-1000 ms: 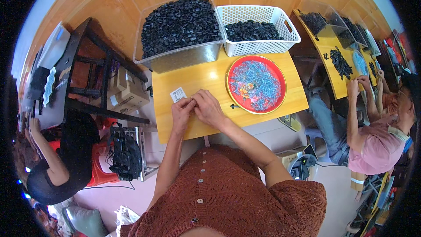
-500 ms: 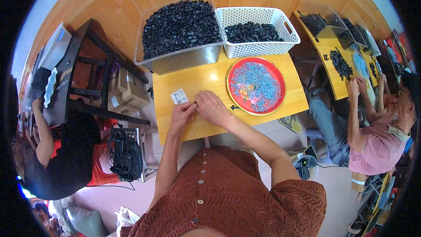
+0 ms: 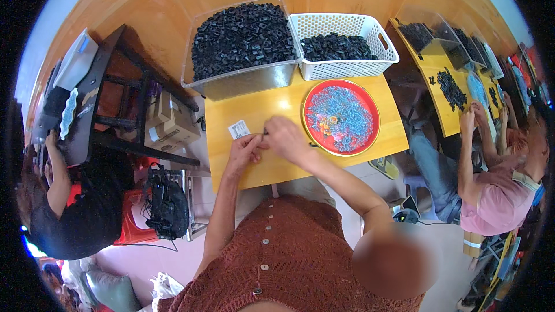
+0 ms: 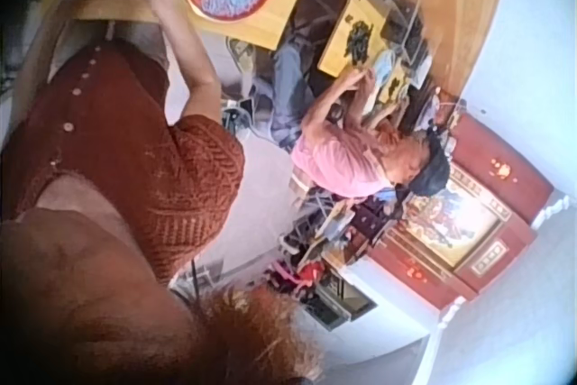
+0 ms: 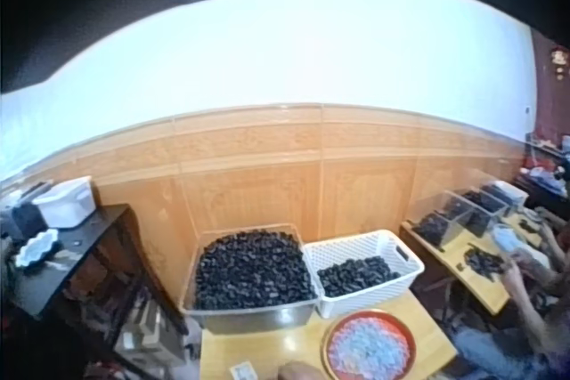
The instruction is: The person repeatedly picks up black plastic components from a bin and attaches small pieces to them by hand at the table.
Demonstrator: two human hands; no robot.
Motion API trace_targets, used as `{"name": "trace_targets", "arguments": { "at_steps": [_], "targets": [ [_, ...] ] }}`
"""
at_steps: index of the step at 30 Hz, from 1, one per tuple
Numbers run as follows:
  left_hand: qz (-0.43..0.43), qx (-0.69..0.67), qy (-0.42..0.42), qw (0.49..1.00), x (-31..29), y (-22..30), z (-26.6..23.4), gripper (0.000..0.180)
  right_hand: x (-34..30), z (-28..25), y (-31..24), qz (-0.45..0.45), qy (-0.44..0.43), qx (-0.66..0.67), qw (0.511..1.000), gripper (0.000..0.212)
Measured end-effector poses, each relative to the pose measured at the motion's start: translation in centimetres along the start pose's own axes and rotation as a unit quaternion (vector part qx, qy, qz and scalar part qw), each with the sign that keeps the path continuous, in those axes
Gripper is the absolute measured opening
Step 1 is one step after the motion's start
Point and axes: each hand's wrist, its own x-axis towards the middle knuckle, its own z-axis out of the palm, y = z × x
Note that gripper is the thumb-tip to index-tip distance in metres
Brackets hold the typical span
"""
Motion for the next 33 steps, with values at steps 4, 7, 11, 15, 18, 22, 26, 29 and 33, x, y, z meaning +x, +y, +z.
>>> {"name": "trace_targets", "arguments": {
  "at_steps": [4, 7, 11, 15, 18, 22, 26, 29, 33],
  "targets": [
    [-0.007, 0.005, -0.009, 1.000, 0.0, -0.1, -0.4, 0.024, 4.2, -6.8, 4.8, 0.075, 0.147, -0.062, 0.984, 0.030],
    [0.026, 0.021, -0.019, 0.999, 0.2, -1.1, -0.4, 0.025, 6.4, -12.3, 7.8, 0.126, 0.254, -0.202, 0.937, 0.052],
    [0.020, 0.022, -0.013, 0.999, 0.1, -1.4, -0.1, 0.025, 5.6, -12.6, 8.9, 0.127, 0.266, -0.201, 0.934, 0.040],
    [0.054, 0.037, -0.038, 0.997, 0.1, 1.2, -0.2, 0.024, 1.8, -9.4, 8.5, 0.169, 0.180, -0.139, 0.959, 0.016],
    [0.128, 0.079, -0.011, 0.989, 1.1, 7.2, -1.2, 0.019, -1.6, -8.3, 8.0, 0.206, 0.149, -0.087, 0.963, 0.013],
    [0.254, 0.182, 0.091, 0.946, 4.8, 15.1, -3.3, 0.021, -5.1, -8.0, 8.2, 0.272, 0.118, -0.056, 0.953, 0.010],
    [0.383, 0.448, 0.195, 0.784, 11.5, 17.1, -4.9, 0.022, -7.6, -7.5, 8.8, 0.292, 0.099, -0.035, 0.950, 0.009],
    [0.293, 0.514, 0.145, 0.793, 14.8, 16.6, -6.1, 0.027, -7.9, -7.3, 7.7, 0.293, 0.036, 0.000, 0.956, 0.008],
    [0.226, 0.573, 0.115, 0.779, 15.5, 16.4, -5.2, 0.026, -7.9, -7.5, 6.8, 0.300, -0.002, 0.007, 0.954, 0.011]
  ]
}}
